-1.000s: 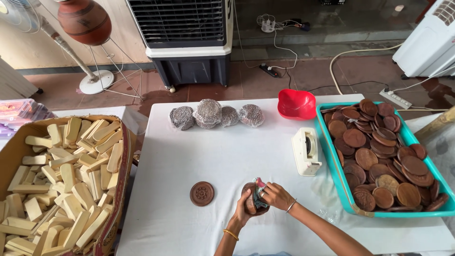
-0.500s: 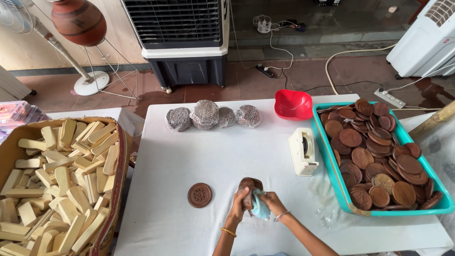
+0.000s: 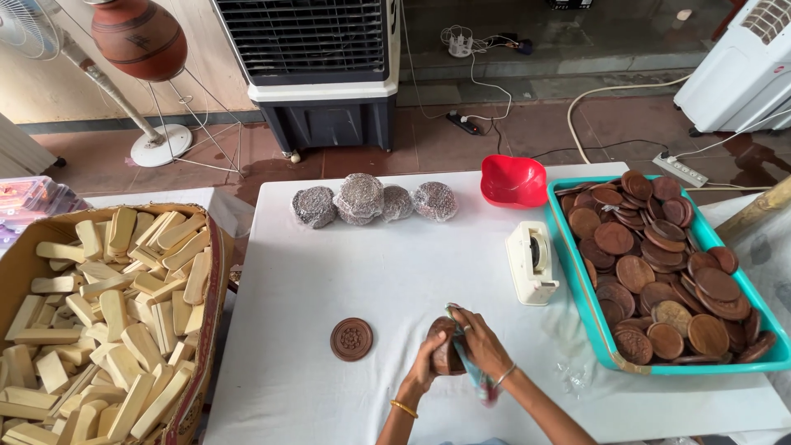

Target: Cleaning and wiping circular and heart-shaped wood items with a floral cloth.

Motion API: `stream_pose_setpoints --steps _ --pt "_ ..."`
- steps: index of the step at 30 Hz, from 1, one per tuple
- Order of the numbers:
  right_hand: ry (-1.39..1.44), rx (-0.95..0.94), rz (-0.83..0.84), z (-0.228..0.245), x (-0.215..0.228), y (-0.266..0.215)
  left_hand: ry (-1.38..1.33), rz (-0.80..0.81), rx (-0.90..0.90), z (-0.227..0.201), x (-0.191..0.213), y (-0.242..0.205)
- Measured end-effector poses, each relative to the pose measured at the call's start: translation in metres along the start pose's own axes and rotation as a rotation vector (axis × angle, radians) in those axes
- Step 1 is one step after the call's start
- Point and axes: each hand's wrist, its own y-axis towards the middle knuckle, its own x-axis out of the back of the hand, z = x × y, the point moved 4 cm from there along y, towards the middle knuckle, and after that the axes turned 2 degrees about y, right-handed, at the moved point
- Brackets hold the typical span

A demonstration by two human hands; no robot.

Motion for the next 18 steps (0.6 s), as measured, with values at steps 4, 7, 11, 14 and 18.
stream_pose_setpoints --steps 4,7,11,14,18 --pt "0.149 -0.285 0.225 -0.032 -0.026 -0.019 0.063 -0.04 -0.009 -0.001 -0.01 -0.008" --pt "0.132 -0.319 0.047 -0.04 -0.036 -0.025 0.271 -0.085 -0.227 -0.014 -0.021 -0.009" --pt "0.259 -0.497 -0.222 -0.04 -0.05 -0.025 0.339 -0.21 -0.272 -0.024 -0.029 -0.015" --pt "0.28 -0.654 -0.271 -0.039 -0.063 -0.026 0.331 -0.254 -0.344 -0.028 -0.031 -0.021" --pt "0.291 -0.684 -0.187 -0.037 -0.064 -0.023 0.322 -0.272 -0.411 -0.031 -0.025 -0.027"
